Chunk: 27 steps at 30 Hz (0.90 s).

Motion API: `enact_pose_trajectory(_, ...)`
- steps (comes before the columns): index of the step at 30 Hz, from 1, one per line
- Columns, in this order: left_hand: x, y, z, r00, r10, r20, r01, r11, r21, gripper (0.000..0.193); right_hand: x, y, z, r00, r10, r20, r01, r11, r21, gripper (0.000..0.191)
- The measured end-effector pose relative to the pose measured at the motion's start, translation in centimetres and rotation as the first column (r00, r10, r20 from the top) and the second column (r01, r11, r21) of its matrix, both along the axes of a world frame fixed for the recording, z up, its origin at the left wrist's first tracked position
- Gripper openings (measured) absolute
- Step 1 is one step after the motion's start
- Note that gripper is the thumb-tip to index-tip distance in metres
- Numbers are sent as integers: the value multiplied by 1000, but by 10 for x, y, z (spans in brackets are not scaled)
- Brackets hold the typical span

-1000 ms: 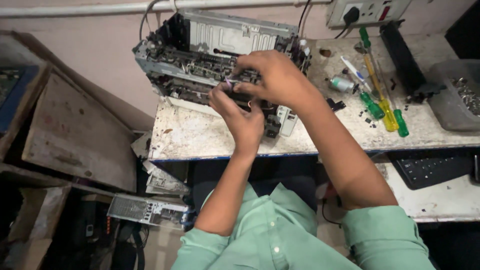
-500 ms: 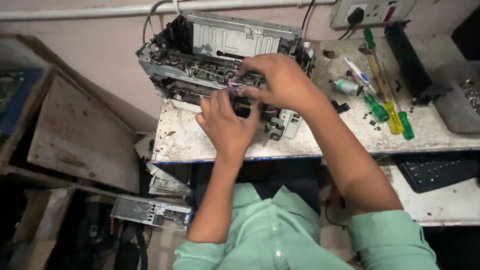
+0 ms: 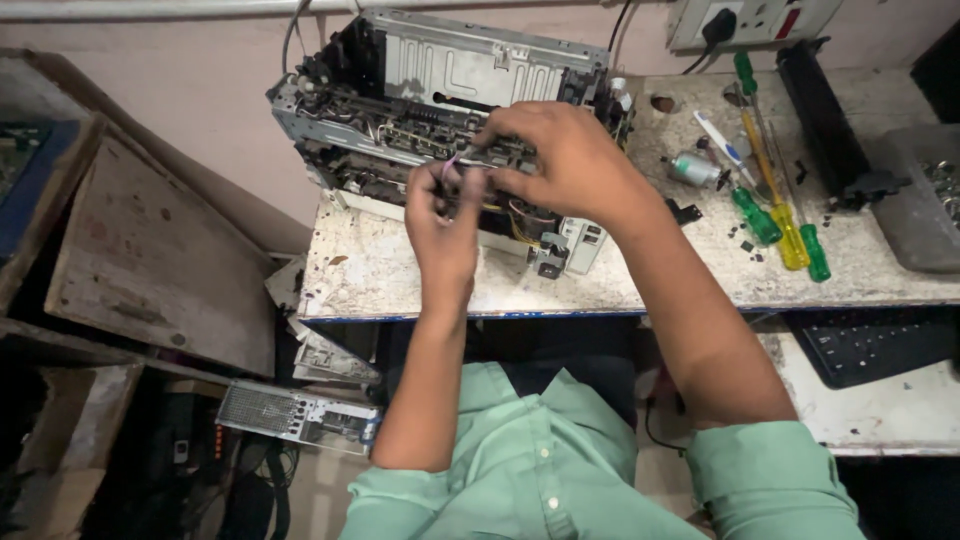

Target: The person disassembles a printer on a workbench, removes internal components, and uses a screwdriver to loosen and remove screws. They handle wires and small parts, then reassemble the printer by inserting a toner cartridge and securing components.

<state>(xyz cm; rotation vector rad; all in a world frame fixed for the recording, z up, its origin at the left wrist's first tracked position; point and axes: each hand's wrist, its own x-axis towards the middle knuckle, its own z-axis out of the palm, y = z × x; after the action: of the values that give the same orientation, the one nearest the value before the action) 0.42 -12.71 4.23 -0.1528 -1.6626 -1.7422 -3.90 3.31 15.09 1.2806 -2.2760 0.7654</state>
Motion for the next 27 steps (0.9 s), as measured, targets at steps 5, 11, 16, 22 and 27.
enact_pose_trajectory(5,-10,1,1,986,-166,7,156,940,305,22,0,2,1,1000,10,-9,-10,1000,-1,38)
enact_pose_trajectory(11,5,15,6,999,18,-39,-19,1000,-22,45,0,1,0,998,-34,-55,34,999,-7,42)
enact_pose_trajectory(16,21,28,17,974,178,-138,-210,938,-276,52,1,-1,1,1000,-24,2,24,1000,-13,42)
enact_pose_trajectory(22,42,14,44,943,315,-107,-306,697,-649,86,3,-2,6,1000,-11,14,11,1000,-22,41)
enact_pose_trajectory(27,46,27,65,899,438,-14,-276,542,-794,110,4,-3,7,998,-44,47,45,999,-8,40)
